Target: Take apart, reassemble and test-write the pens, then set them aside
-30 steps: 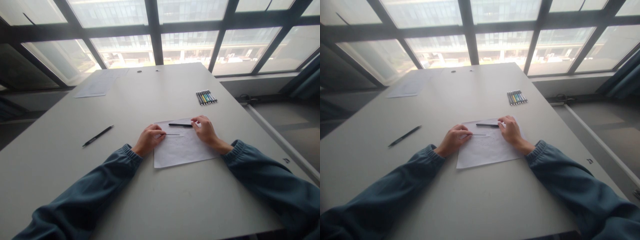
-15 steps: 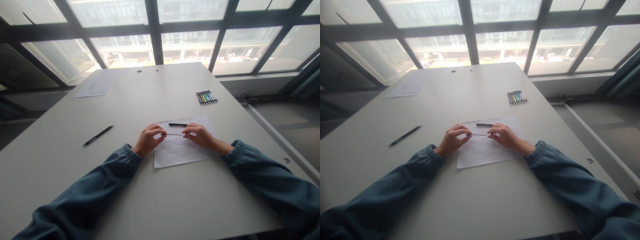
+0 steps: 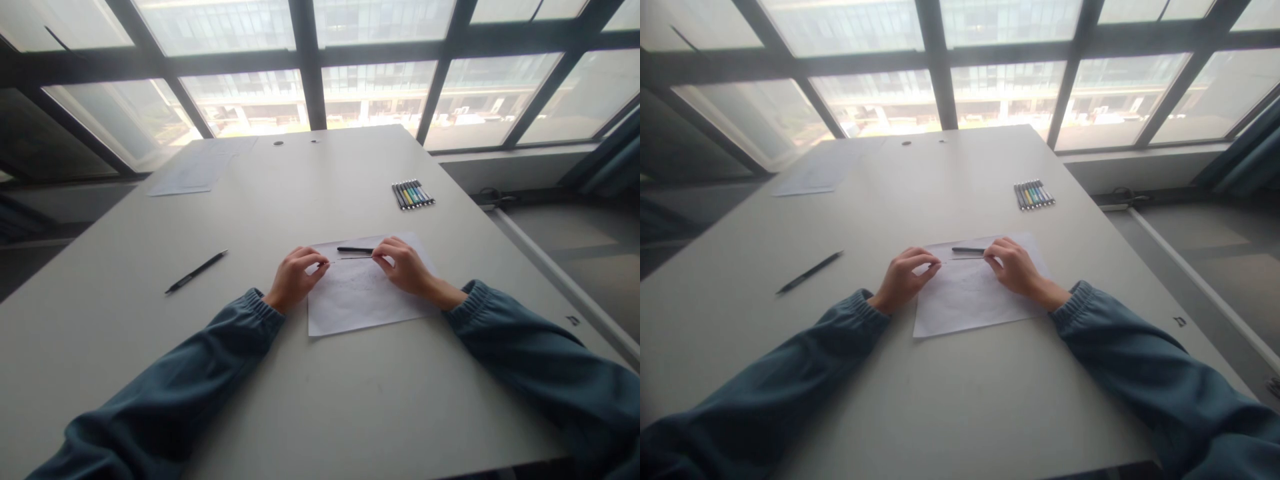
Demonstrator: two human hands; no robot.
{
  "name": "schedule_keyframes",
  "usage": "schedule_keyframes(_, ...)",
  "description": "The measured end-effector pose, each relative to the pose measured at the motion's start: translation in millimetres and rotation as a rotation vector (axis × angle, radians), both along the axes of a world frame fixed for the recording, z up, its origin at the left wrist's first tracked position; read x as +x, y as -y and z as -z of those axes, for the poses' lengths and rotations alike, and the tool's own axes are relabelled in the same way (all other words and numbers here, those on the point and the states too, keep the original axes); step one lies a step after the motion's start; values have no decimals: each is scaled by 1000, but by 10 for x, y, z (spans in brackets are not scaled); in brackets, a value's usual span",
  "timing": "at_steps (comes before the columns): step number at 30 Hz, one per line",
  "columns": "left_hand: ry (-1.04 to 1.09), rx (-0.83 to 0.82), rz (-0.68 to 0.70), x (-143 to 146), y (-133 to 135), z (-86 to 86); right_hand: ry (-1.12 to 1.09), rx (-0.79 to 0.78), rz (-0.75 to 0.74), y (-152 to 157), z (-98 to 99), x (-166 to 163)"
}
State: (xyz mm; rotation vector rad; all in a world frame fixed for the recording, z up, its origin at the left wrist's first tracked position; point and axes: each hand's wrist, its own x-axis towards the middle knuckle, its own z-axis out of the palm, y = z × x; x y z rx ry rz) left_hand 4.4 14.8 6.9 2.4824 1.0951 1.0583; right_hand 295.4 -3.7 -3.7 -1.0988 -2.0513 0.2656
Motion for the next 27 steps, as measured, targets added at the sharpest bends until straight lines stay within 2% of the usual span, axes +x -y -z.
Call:
schedule_keyframes(4, -36, -27, -22, -7, -5, 10, -34, 14, 128, -16, -2, 14)
schedule_keyframes(18, -81, -63, 5, -38, -64, 95, 105, -80, 68, 6, 6, 4)
schedule_keyframes(27, -86, -52, -99, -67, -66, 35, 53, -55, 129, 21, -17, -6)
